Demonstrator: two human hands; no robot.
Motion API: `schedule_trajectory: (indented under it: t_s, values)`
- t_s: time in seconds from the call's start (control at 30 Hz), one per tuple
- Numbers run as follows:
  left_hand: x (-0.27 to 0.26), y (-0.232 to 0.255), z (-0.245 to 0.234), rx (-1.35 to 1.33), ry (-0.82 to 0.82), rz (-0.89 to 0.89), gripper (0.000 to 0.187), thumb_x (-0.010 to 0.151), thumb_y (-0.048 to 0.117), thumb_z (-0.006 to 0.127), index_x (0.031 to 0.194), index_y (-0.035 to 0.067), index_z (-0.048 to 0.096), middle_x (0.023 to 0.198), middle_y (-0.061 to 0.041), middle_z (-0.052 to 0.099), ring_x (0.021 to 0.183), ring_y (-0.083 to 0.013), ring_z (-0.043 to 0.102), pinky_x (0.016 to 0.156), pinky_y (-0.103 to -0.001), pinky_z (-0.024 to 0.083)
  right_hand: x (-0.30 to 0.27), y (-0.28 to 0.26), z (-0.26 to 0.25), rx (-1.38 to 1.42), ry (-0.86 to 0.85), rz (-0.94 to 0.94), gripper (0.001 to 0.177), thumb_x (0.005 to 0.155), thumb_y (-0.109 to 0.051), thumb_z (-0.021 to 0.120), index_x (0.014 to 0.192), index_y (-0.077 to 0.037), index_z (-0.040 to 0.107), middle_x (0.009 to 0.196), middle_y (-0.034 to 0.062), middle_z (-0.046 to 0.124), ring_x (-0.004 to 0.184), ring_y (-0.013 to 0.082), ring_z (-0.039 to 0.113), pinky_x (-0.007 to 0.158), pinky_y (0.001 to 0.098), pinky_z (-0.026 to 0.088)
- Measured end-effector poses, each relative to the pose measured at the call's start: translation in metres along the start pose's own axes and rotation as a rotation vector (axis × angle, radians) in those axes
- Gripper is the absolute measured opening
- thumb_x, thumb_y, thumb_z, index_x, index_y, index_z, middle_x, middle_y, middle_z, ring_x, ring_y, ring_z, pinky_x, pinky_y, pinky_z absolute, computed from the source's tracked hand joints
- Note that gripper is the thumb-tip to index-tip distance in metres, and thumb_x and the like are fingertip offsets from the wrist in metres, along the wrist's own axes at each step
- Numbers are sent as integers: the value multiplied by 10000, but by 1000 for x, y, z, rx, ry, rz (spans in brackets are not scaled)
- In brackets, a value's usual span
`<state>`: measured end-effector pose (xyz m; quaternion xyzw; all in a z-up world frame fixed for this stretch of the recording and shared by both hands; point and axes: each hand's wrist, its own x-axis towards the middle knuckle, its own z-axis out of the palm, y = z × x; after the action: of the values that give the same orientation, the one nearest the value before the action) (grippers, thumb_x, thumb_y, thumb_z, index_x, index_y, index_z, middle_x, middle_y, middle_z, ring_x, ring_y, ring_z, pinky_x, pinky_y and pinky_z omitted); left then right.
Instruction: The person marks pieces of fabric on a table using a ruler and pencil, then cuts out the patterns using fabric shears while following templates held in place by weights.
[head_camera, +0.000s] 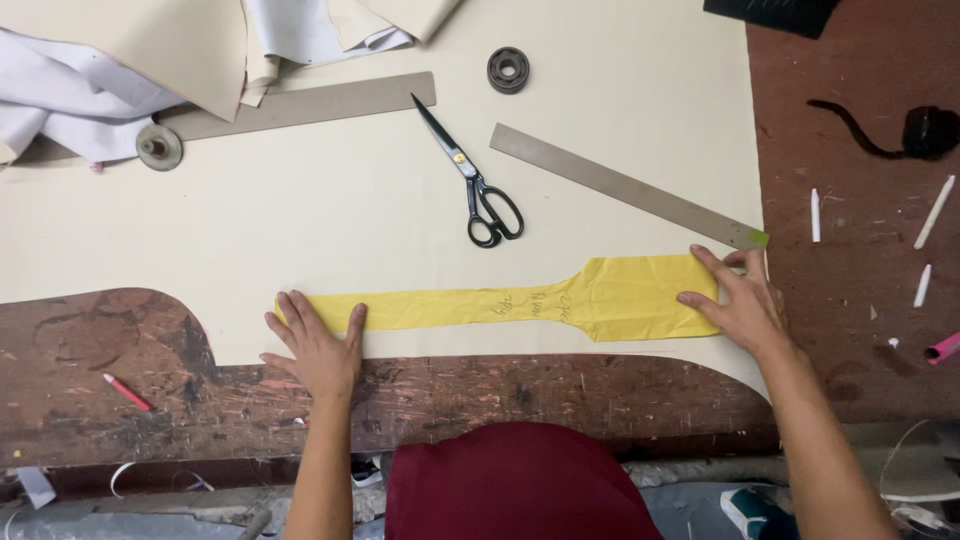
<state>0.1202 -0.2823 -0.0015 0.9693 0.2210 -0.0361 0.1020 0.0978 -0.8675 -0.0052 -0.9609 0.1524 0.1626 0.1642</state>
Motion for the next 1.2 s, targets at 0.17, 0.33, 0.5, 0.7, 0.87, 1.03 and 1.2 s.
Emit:
schedule_trajectory:
  t_s: [0.17, 0.33, 0.5, 0.7, 0.87, 1.03, 1.2]
  values:
    - [-4, -37, -1, -232, 224, 30, 969, 992, 694, 466, 1680, 89, 152, 1753, -149, 90, 1610, -351, 25, 1197, -784, -10, -21, -4, 5, 231, 321, -157, 766, 859, -532, 737, 1562, -284, 560, 1545, 163, 416, 1236, 343, 560, 1004, 477, 517]
    - [17, -190, -47, -281, 561, -355, 808, 1005, 541, 560, 1642, 131, 276, 1699, -191, 199, 1577, -403, 157, 1167, -771, 96, -61, -46, 50, 225, 379, -162, 423, 1071, -318, 736, 1462, -177, 659, 1085, 131, 527, 767, 189, 583, 789, 331, 551]
    - [65, -314, -61, -229, 422, -643, 753, 948, 467, 666, 1541, 117, 360, 1591, -173, 300, 1463, -440, 216, 1049, -804, 98, -76, -97, 123, 209, 300, -287, 375, 940, -244, 746, 1310, -184, 740, 1009, 84, 570, 833, 166, 635, 754, 327, 584]
    - [81, -309, -20, 58, 770, -609, 263, 1031, 382, 668, 1099, 135, 728, 1079, -130, 630, 1147, -361, 530, 864, -601, 375, -57, -169, 150, 165, 321, -431, 323, 801, -213, 819, 1123, -204, 795, 874, 41, 526, 706, 174, 592, 725, 308, 565]
    - [103, -255, -49, -121, 792, -356, 210, 1084, 235, 571, 1070, 119, 746, 944, -76, 685, 925, -309, 612, 938, -549, 394, -50, -206, 172, 242, 257, -438, 329, 768, -189, 817, 1095, -176, 782, 806, 28, 589, 681, 150, 625, 688, 333, 566]
    - [163, -103, -70, -723, 407, 346, 199, 926, 22, 596, 1089, 27, 710, 1069, -171, 707, 1018, -363, 633, 905, -447, 501, -50, -267, 196, 354, 228, -454, 316, 784, -155, 804, 1100, -160, 797, 775, 23, 562, 668, 153, 612, 646, 320, 574]
    - [224, -24, -110, -579, 301, 555, 271, 856, 129, 711, 1126, 98, 715, 1128, -135, 685, 1106, -362, 614, 901, -510, 450, -54, -326, 219, 377, 212, -442, 338, 748, -116, 770, 1083, -156, 796, 763, 16, 575, 704, 138, 635, 718, 304, 582]
